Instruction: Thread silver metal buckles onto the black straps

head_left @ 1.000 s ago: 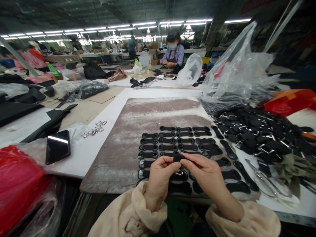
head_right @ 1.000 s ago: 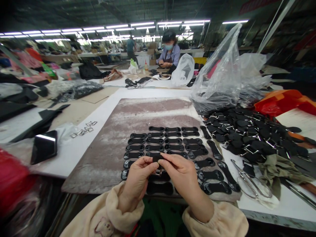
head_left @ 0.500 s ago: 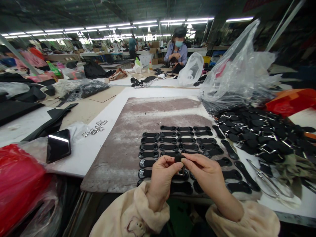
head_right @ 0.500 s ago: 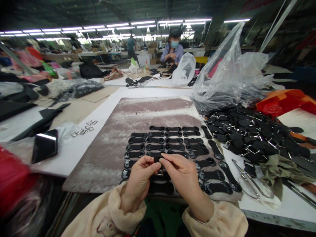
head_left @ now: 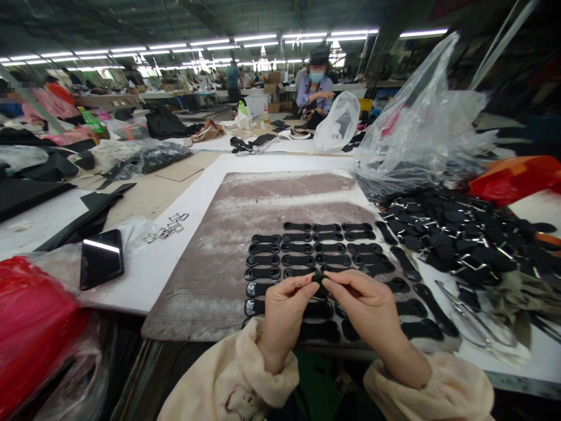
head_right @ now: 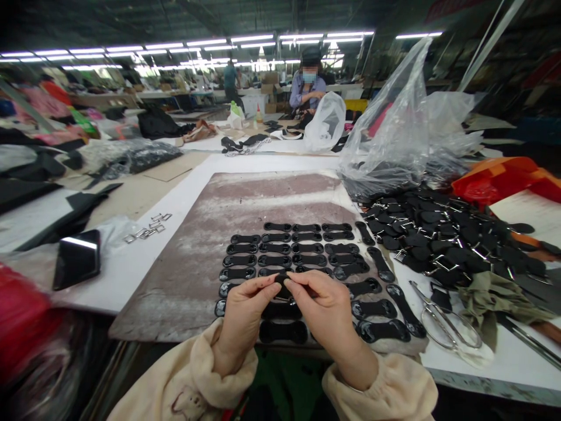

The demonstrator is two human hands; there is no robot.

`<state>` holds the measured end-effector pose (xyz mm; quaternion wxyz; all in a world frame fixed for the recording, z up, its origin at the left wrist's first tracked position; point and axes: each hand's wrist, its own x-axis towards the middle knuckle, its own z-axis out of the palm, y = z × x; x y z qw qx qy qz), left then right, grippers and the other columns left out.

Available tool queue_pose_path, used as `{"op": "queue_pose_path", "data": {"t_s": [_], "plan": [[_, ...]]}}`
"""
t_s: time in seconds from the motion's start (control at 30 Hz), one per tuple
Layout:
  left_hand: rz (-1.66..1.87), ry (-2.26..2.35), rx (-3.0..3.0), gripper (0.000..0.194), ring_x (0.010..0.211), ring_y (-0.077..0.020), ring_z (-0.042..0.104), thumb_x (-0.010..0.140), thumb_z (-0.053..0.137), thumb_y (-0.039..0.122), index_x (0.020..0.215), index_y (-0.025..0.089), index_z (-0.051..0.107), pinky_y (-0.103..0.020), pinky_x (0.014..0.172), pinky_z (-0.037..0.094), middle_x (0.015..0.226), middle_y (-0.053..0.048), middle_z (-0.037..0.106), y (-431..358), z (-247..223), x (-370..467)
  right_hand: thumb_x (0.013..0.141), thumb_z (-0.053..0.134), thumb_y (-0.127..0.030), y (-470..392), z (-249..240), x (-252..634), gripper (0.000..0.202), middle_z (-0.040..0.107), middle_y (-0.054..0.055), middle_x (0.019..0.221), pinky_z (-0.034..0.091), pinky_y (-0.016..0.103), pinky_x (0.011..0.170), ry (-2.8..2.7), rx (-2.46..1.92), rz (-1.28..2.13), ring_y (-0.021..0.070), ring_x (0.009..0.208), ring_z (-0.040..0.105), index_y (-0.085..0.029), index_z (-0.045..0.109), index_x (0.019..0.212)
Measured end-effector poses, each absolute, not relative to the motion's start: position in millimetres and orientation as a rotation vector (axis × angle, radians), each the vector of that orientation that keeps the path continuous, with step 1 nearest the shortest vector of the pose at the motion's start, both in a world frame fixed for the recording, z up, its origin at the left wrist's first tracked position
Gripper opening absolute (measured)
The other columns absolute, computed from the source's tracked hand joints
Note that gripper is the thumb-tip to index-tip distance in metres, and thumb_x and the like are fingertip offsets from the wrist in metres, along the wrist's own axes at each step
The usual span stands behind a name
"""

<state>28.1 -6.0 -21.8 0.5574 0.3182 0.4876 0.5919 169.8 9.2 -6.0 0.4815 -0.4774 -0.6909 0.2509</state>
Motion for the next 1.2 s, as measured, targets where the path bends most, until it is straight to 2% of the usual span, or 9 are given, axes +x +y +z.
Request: {"op": "queue_pose_path", "data": {"t_s": [0.17,0.23,0.4,0.53,0.63,0.7,0.8,0.9,1.2], "plan": [[1.412,1.177,0.789,0.008,0.077,-0.0148,0.065,0.068,0.074,0.019,0.076,0.018,0.072,-0.024,0.074,0.050,0.081,-0.002,0.073,-6.3,-21.6,27.1,0.084,0.062,-0.028,7.9,-4.9,168.7,0.010,0.068,0.003,0.076,0.052,0.029,0.063,-1.749,-1.211,0.577,0.0186,0.068,0.063,-0.022,0.070,0.082],[1.414,1.176,0.810,0.007,0.075,-0.0143,0.064,0.069,0.073,0.018,0.076,0.017,0.071,-0.024,0.073,0.049,0.080,-0.002,0.072,-5.8,-21.2,26.5,0.083,0.062,-0.030,8.2,-4.8,167.7,0.012,0.067,0.003,0.075,0.051,0.028,0.062,-1.715,-1.252,0.668,0.0179,0.066,0.062,-0.021,0.069,0.080],[1.383,1.154,0.860,0.009,0.074,-0.0140,0.062,0.070,0.071,0.019,0.078,0.016,0.069,-0.024,0.072,0.048,0.081,-0.003,0.070,-4.1,-22.9,26.0,0.081,0.063,-0.036,11.8,-4.1,169.5,0.028,0.064,0.000,0.068,0.049,0.026,0.055,-1.556,-1.240,1.101,0.0164,0.060,0.060,-0.018,0.065,0.103],[1.332,1.136,0.860,0.021,0.071,-0.0124,0.060,0.070,0.072,0.021,0.090,0.015,0.068,-0.023,0.070,0.047,0.077,-0.002,0.068,-3.0,-22.8,25.8,0.080,0.064,-0.031,13.1,-0.7,173.6,0.013,0.063,-0.001,0.064,0.044,0.024,0.055,-1.697,-1.322,0.956,0.0152,0.058,0.057,-0.019,0.069,0.078],[1.241,1.096,0.853,0.031,0.068,-0.0121,0.058,0.077,0.067,0.029,0.104,0.016,0.065,-0.022,0.066,0.045,0.073,0.000,0.067,-2.5,-20.0,24.1,0.081,0.063,-0.031,13.6,-0.7,176.3,0.013,0.061,-0.002,0.061,0.041,0.024,0.053,-1.667,-1.354,0.954,0.0145,0.056,0.055,-0.019,0.068,0.077],[1.137,1.045,0.949,0.027,0.073,-0.0146,0.059,0.082,0.059,0.035,0.095,0.014,0.069,-0.024,0.069,0.045,0.076,-0.003,0.067,-2.8,-18.0,23.3,0.081,0.062,-0.032,14.5,-2.3,178.0,0.015,0.061,-0.002,0.061,0.042,0.024,0.053,-1.613,-1.345,1.012,0.0146,0.057,0.054,-0.019,0.068,0.077],[0.992,1.019,1.080,0.029,0.072,-0.0165,0.058,0.082,0.058,0.038,0.078,0.012,0.071,-0.025,0.067,0.043,0.073,-0.005,0.067,-4.5,-16.6,24.1,0.081,0.063,-0.033,15.8,-4.7,179.9,0.015,0.061,-0.001,0.065,0.042,0.024,0.055,-1.563,-1.321,1.049,0.0148,0.060,0.054,-0.019,0.067,0.077],[0.973,1.061,1.096,0.025,0.065,-0.0145,0.056,0.079,0.062,0.035,0.073,0.011,0.069,-0.024,0.061,0.041,0.068,-0.004,0.065,-7.0,-17.7,25.9,0.080,0.064,-0.031,15.6,-4.4,180.3,0.013,0.061,-0.001,0.067,0.041,0.023,0.056,-1.574,-1.310,1.040,0.0143,0.061,0.053,-0.019,0.067,0.076],[1.039,1.053,1.093,0.024,0.062,-0.0112,0.048,0.082,0.059,0.030,0.065,0.013,0.061,-0.023,0.061,0.037,0.063,0.000,0.056,-11.1,-22.2,24.1,0.082,0.063,-0.030,12.1,-2.9,177.1,0.012,0.060,-0.002,0.066,0.042,0.022,0.056,-1.565,-1.235,1.136,0.0129,0.061,0.054,-0.019,0.066,0.078]]}}
